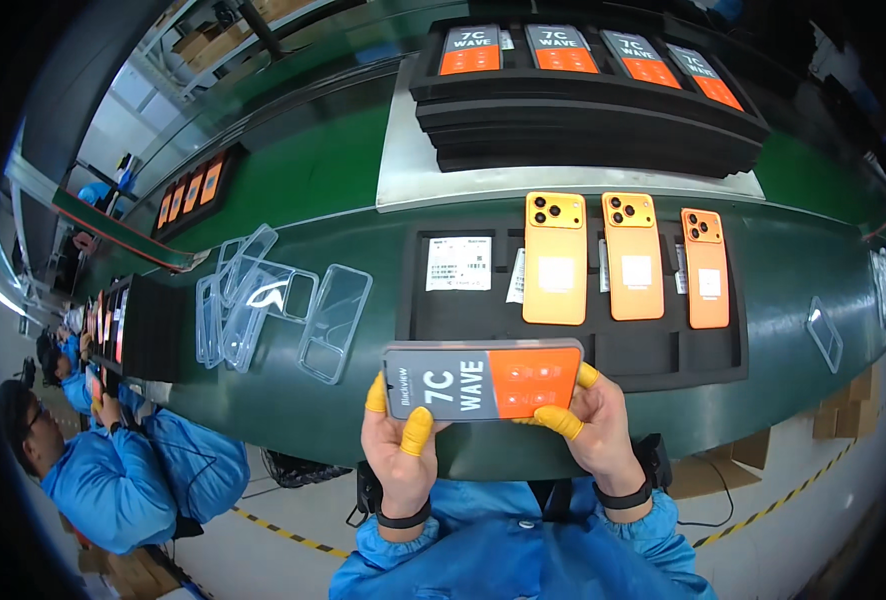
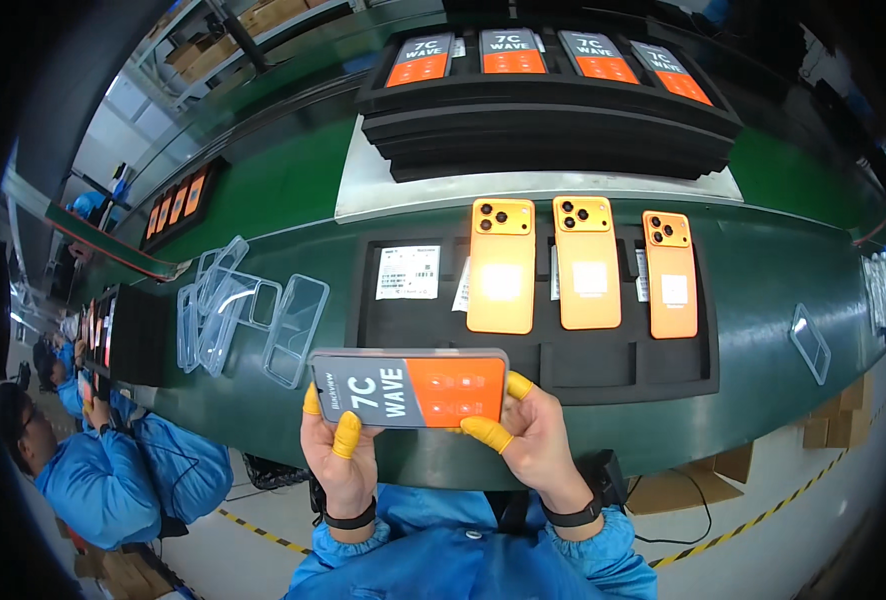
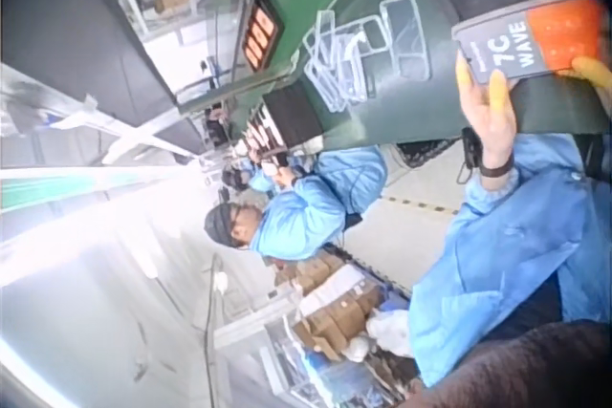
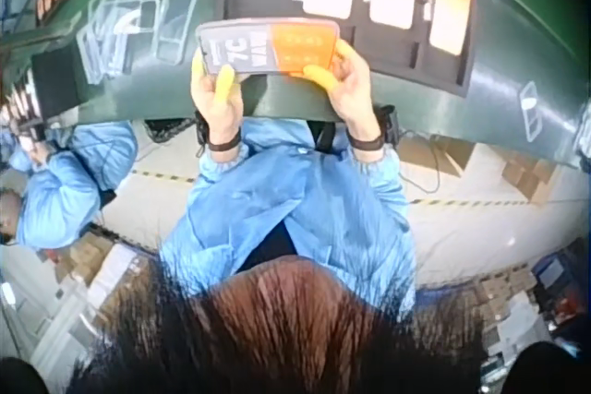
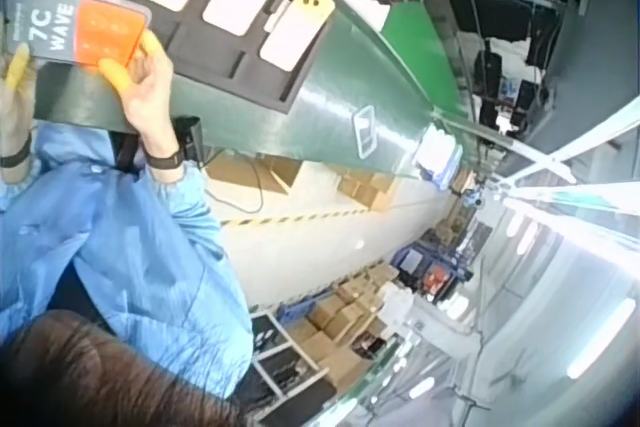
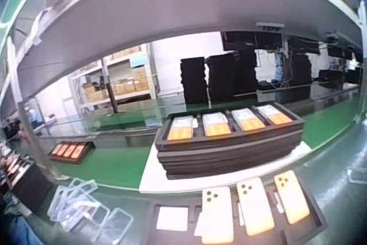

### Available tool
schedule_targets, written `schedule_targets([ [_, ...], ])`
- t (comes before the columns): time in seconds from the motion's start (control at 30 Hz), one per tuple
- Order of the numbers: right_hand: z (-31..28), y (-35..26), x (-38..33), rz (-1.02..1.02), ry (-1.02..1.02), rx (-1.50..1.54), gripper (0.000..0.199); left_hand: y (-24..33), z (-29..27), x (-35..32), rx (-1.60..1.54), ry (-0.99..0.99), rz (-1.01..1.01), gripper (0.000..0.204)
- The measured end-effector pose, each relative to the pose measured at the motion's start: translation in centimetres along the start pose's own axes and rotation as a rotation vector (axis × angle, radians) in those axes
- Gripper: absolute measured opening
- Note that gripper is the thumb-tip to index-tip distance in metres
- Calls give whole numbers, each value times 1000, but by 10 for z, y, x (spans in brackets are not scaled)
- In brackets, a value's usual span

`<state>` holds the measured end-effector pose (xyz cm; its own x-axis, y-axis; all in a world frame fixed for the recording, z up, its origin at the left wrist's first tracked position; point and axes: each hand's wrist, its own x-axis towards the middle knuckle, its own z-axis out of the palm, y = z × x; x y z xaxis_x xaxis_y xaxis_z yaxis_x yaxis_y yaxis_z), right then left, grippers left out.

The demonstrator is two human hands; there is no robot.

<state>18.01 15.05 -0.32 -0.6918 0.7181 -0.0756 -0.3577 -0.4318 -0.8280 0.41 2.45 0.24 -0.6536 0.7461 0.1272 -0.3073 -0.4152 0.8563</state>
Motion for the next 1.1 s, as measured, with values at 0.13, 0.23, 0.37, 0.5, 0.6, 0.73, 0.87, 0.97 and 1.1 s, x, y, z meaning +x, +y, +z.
schedule_targets([
  [0.13,1,-4,2,41,72,73,33,1,4,6,-30,20,66,58],
  [0.23,5,-1,4,-23,112,65,28,2,5,6,-32,0,105,57],
  [0.37,8,-1,7,-13,138,67,28,1,4,9,23,-21,131,58],
  [0.5,16,1,13,24,215,40,26,6,4,10,103,-10,132,61],
  [0.6,35,7,13,-62,236,124,25,15,20,21,-57,-2,100,61],
  [0.73,69,45,2,-313,219,119,38,10,53,26,-199,61,-44,54],
  [0.87,64,33,-10,-221,-27,-251,60,26,26,67,-20,98,-99,44],
  [0.97,39,23,-22,-279,20,-395,42,32,13,98,292,61,-151,45],
  [1.1,14,-13,-39,-276,184,-412,11,18,0,121,605,-82,-161,48],
])
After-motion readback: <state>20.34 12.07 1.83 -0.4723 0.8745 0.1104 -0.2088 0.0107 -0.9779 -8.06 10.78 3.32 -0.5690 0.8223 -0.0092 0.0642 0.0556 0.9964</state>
